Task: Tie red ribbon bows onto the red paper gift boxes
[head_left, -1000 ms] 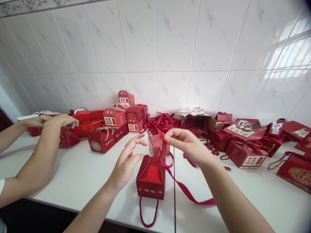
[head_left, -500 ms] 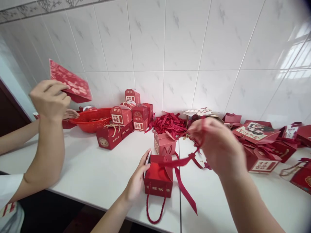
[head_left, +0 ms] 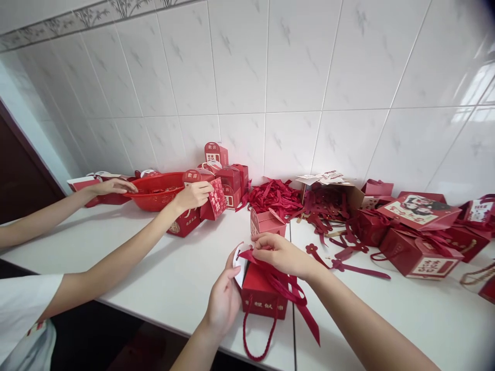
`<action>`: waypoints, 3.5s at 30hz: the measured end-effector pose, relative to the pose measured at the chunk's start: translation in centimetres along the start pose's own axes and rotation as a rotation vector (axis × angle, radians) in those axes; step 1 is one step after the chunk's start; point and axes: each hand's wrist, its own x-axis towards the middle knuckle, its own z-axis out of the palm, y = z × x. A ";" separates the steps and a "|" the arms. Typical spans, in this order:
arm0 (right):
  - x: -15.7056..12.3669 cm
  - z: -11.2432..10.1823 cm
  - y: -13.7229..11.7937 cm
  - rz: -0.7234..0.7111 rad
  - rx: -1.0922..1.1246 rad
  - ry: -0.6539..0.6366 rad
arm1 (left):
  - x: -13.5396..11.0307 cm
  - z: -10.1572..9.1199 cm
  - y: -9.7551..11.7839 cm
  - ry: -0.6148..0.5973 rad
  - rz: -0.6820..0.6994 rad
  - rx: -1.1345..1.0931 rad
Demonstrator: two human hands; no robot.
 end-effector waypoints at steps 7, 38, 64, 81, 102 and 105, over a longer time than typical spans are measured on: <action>0.0 0.4 0.0 -0.042 -0.039 -0.012 | -0.4 0.2 -0.4 -0.009 0.000 0.086; -4.8 -0.3 5.5 0.246 0.040 0.225 | 2.4 -1.2 1.5 -0.136 0.163 0.915; -10.3 -0.7 6.3 0.157 -0.446 -0.037 | -1.6 -5.6 4.7 -0.260 -0.085 0.933; -7.5 0.7 7.8 0.296 1.235 0.628 | 0.8 -2.7 2.5 0.238 -0.349 -0.312; -4.3 -4.8 -3.4 -0.334 0.153 0.690 | 5.4 6.5 9.2 -0.199 0.462 0.827; -3.5 -4.7 -4.6 -0.416 0.225 0.627 | 5.8 7.6 9.6 -0.266 0.466 0.782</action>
